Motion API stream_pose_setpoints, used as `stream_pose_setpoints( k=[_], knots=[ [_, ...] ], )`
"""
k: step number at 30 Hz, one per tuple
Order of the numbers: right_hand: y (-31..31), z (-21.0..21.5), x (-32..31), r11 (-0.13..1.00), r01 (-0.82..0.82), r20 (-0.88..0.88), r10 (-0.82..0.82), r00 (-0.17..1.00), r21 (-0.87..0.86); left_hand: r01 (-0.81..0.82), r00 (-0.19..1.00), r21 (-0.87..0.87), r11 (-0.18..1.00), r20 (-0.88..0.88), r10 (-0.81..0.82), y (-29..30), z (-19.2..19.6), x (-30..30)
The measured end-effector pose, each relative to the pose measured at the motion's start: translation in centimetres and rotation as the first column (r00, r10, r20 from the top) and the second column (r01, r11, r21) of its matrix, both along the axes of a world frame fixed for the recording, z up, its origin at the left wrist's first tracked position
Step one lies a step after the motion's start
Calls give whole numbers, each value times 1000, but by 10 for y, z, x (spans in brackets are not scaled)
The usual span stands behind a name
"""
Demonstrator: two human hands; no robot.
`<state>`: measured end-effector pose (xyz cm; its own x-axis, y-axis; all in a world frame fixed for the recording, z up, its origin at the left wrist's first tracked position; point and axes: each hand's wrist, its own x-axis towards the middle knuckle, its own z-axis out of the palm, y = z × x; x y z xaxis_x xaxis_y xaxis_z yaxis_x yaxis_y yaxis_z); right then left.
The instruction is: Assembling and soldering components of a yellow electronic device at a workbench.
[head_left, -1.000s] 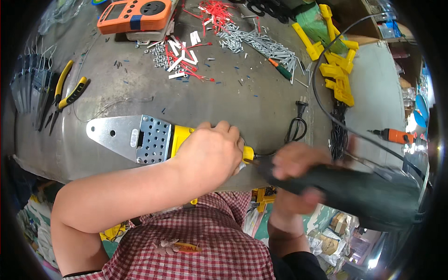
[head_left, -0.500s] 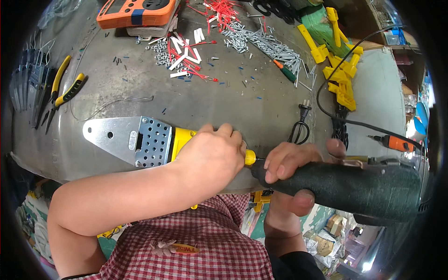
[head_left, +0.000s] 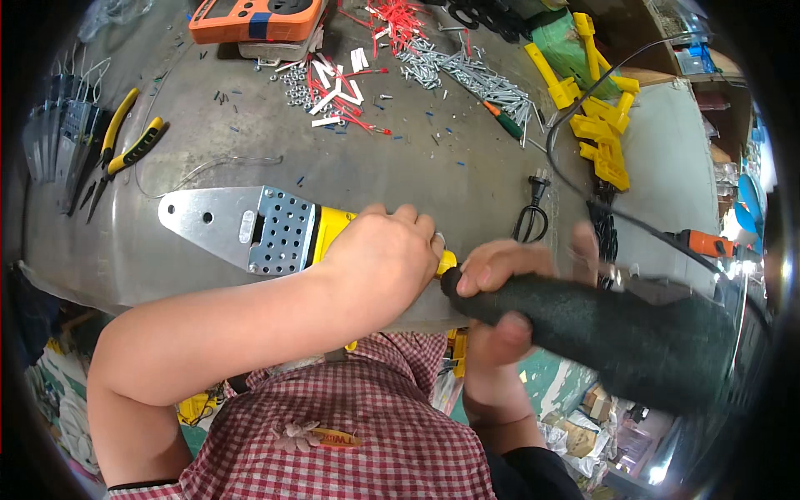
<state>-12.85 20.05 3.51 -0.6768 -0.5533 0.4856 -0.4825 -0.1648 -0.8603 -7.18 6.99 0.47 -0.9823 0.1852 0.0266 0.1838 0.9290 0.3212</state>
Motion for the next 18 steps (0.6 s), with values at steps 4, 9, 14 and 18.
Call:
stream_pose_setpoints(
  k=[4,9,14,18],
  knots=[
    [-2,16,-2,998,41,-14,-42,999,-37,-104,983,104,989,-143,118,5,-8,-12],
    [6,29,18,924,-274,-51,270,961,-266,-190,960,49,981,-199,195,4,-8,-30],
    [-1,17,33,948,-291,63,301,952,-128,-185,975,22,983,-124,186,4,-2,-28],
    [0,5,18,852,-469,129,505,853,-233,-110,993,190,976,69,99,-42,19,5]
  ],
)
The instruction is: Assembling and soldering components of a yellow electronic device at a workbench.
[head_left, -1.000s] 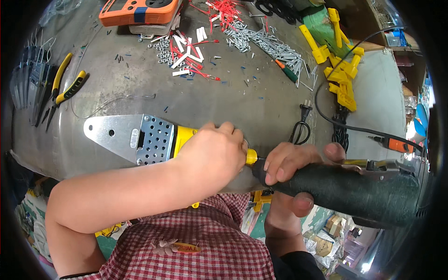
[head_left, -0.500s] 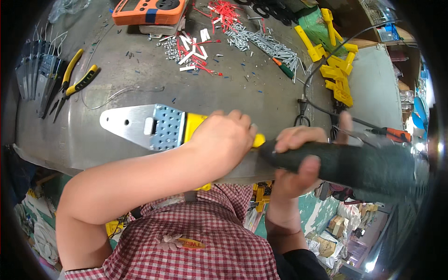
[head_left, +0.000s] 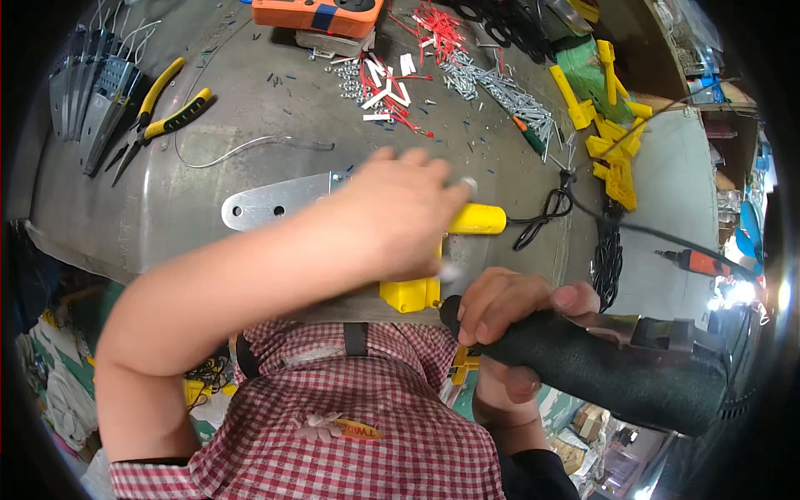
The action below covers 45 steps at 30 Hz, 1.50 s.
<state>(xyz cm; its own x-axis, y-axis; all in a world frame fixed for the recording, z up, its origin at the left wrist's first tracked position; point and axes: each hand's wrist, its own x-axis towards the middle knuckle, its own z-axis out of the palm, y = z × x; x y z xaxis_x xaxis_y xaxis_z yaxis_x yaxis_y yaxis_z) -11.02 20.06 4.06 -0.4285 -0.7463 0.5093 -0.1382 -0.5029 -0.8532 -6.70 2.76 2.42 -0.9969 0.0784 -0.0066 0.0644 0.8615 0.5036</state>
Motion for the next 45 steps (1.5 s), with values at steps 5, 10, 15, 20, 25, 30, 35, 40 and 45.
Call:
stream_pose_setpoints(
  k=[5,10,15,20,25,30,35,40,45],
  knots=[
    [-10,-3,-8,980,-197,-78,196,978,-6,14,998,44,999,59,-17,-16,-1,30],
    [-3,-5,5,999,12,-251,2,968,52,-12,1000,59,998,-8,13,-11,-7,33],
    [-16,12,32,863,475,-187,-444,876,174,-46,998,37,998,-50,48,-13,-14,37],
    [9,35,12,964,-27,-208,85,974,266,-47,998,38,998,-34,48,-9,-8,40],
    [-15,4,28,988,90,-201,-63,978,126,-21,995,10,1000,-98,22,-20,-16,46],
    [-27,1,12,974,-219,-181,226,957,57,-8,976,-119,993,-215,-18,-24,-28,58],
    [-39,0,3,950,-304,-194,311,930,66,-66,955,-129,989,-294,25,-23,-37,57],
    [-20,3,30,993,-10,-225,36,974,117,-170,946,-151,974,-303,118,-6,-27,62],
    [-10,22,21,921,-43,-259,153,954,386,-305,941,-177,936,-207,267,-2,-25,78]
  ],
)
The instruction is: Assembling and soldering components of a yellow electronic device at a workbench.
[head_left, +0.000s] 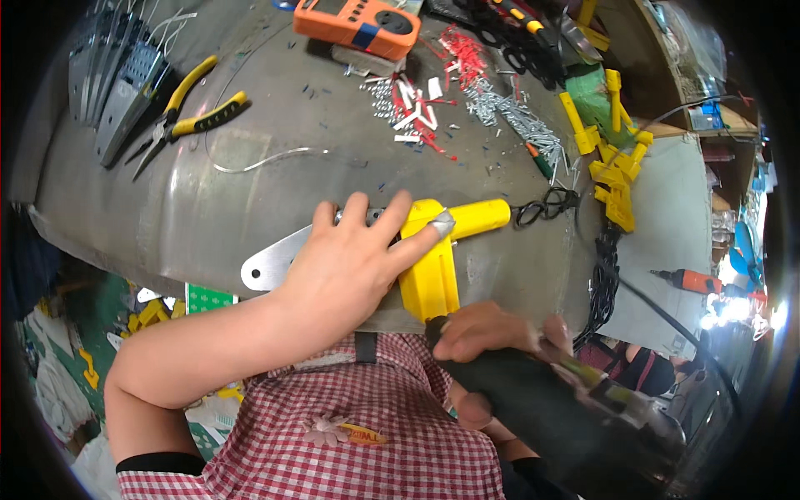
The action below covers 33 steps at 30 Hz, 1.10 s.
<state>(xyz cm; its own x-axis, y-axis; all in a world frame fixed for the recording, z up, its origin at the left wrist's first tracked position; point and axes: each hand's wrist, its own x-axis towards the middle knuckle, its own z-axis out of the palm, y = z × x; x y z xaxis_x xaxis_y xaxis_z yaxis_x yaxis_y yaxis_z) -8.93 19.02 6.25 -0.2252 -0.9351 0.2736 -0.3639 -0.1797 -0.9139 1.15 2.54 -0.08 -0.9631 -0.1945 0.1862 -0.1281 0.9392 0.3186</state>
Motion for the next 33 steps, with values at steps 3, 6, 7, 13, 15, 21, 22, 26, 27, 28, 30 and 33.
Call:
stream_pose_setpoints(
  k=[3,6,7,13,15,21,22,26,27,28,30,33],
  knots=[
    [4,28,2,996,88,163,-85,983,-7,142,988,9,990,-67,-141,-5,-2,-7],
    [-3,24,-10,972,218,185,-199,962,-87,317,946,27,948,-81,-314,1,-2,-11],
    [-17,13,-15,912,363,187,-330,925,-188,378,925,75,923,-81,-372,1,-2,-10],
    [-34,-13,-38,887,364,93,-352,931,-286,475,880,122,871,-88,-467,-5,1,-22],
    [-37,-18,-57,943,155,191,-101,976,-295,490,872,124,863,-72,-484,-6,2,-21],
    [-40,-23,-65,957,-5,491,153,858,-289,501,865,84,861,-26,-501,-6,4,-24],
    [-39,-21,-63,972,21,543,114,832,-235,496,868,86,864,-18,-497,-6,6,-24],
    [-33,-20,-76,988,-78,172,101,980,-137,492,869,76,867,21,-495,-5,10,-24],
    [-29,-25,-49,965,225,227,-191,955,-137,490,869,86,867,24,-494,-5,10,-25],
    [-27,-22,-48,965,224,228,-189,955,-137,490,869,97,866,25,-494,-3,10,-25],
    [-22,-16,-46,929,278,294,-203,934,-243,496,867,91,863,7,-499,0,5,-27],
    [-15,-4,-50,842,370,390,-212,896,-392,499,866,89,862,-44,-497,5,-2,-30]
  ],
)
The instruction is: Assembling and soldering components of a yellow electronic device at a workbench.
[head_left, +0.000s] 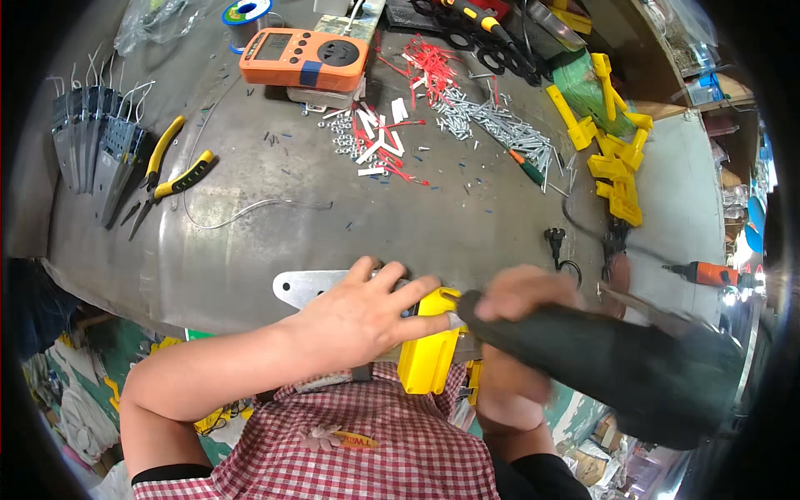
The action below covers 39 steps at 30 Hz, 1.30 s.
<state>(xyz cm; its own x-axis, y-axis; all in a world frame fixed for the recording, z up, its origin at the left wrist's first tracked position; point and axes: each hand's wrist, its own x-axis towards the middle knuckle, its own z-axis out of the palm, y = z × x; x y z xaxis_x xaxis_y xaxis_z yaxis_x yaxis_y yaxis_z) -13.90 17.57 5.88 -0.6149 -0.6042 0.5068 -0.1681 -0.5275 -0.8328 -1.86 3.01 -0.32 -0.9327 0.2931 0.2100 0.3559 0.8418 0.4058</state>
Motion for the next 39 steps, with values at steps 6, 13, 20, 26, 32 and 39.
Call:
stream_pose_setpoints(
  k=[6,13,20,26,32,39],
  knots=[
    [33,27,-12,957,267,436,-196,878,-109,-65,998,261,963,-5,69,-5,-4,0],
    [108,-33,-52,906,419,762,-232,605,-56,-198,977,320,927,143,160,-4,-3,-5],
    [97,-42,-49,920,362,807,-95,582,-153,-193,981,378,905,63,182,-4,-5,-8],
    [100,-54,-52,920,347,817,-55,574,-182,-178,976,303,936,177,129,-9,-9,-3],
    [99,-57,-46,916,368,823,-86,562,-156,-632,773,324,704,203,601,-49,3,-31],
    [93,-57,-46,920,342,811,-47,583,-192,-614,783,-151,774,-242,574,-89,-9,-56]
  ],
)
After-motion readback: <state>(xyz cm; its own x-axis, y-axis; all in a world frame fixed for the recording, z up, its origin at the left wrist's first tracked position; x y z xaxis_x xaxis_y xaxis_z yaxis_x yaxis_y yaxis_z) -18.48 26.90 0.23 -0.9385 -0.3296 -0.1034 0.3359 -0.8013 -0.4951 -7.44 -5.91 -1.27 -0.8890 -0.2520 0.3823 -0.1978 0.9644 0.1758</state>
